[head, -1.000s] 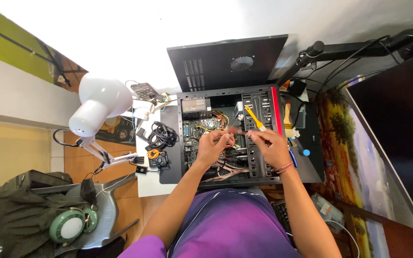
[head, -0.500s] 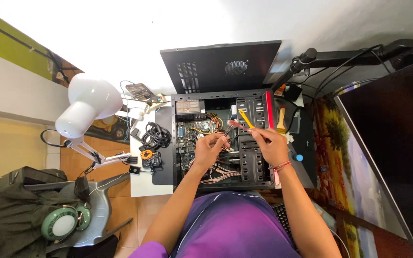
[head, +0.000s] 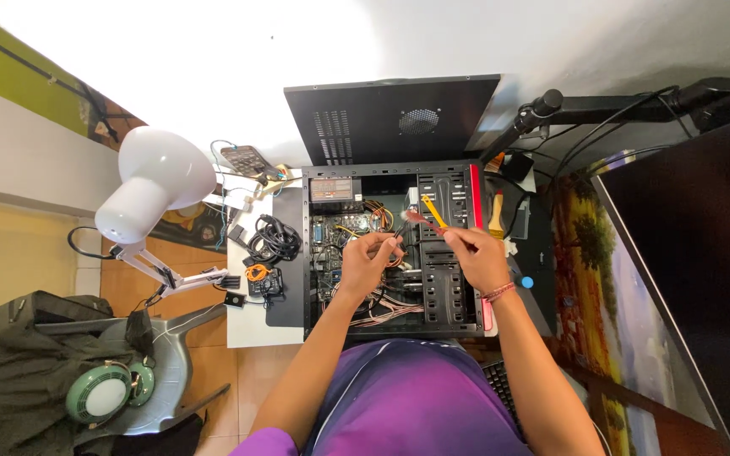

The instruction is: Organizing internal power cables and cleaning components inside a computer chassis.

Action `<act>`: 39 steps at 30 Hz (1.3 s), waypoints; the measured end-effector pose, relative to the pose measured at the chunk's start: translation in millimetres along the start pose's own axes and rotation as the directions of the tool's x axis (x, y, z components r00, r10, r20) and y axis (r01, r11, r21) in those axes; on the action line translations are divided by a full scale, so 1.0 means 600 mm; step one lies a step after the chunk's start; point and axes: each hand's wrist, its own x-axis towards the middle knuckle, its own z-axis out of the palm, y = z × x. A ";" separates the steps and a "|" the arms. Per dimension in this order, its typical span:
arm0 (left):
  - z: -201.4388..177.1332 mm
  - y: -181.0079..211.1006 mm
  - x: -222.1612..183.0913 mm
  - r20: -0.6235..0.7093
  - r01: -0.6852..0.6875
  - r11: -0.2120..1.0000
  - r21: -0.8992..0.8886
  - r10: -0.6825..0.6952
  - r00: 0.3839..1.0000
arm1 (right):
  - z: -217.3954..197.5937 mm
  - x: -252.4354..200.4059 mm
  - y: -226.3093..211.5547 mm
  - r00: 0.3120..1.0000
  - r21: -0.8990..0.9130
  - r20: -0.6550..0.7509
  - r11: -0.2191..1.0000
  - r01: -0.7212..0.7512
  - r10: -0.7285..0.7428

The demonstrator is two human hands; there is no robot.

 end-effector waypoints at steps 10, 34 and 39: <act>-0.019 -0.005 -0.004 0.004 -0.007 0.999 -0.032 0.008 1.000 | 0.014 -0.008 -0.024 1.000 -0.048 -0.003 0.999 0.005 -0.005; -0.042 0.010 -0.007 0.083 -0.123 0.984 -0.126 0.134 0.988 | 0.036 -0.033 -0.011 0.997 0.063 0.039 0.996 0.063 -0.066; -0.038 0.010 -0.009 0.052 -0.075 0.997 -0.014 0.076 0.996 | 0.033 -0.029 -0.009 0.999 0.004 0.003 0.999 -0.039 0.039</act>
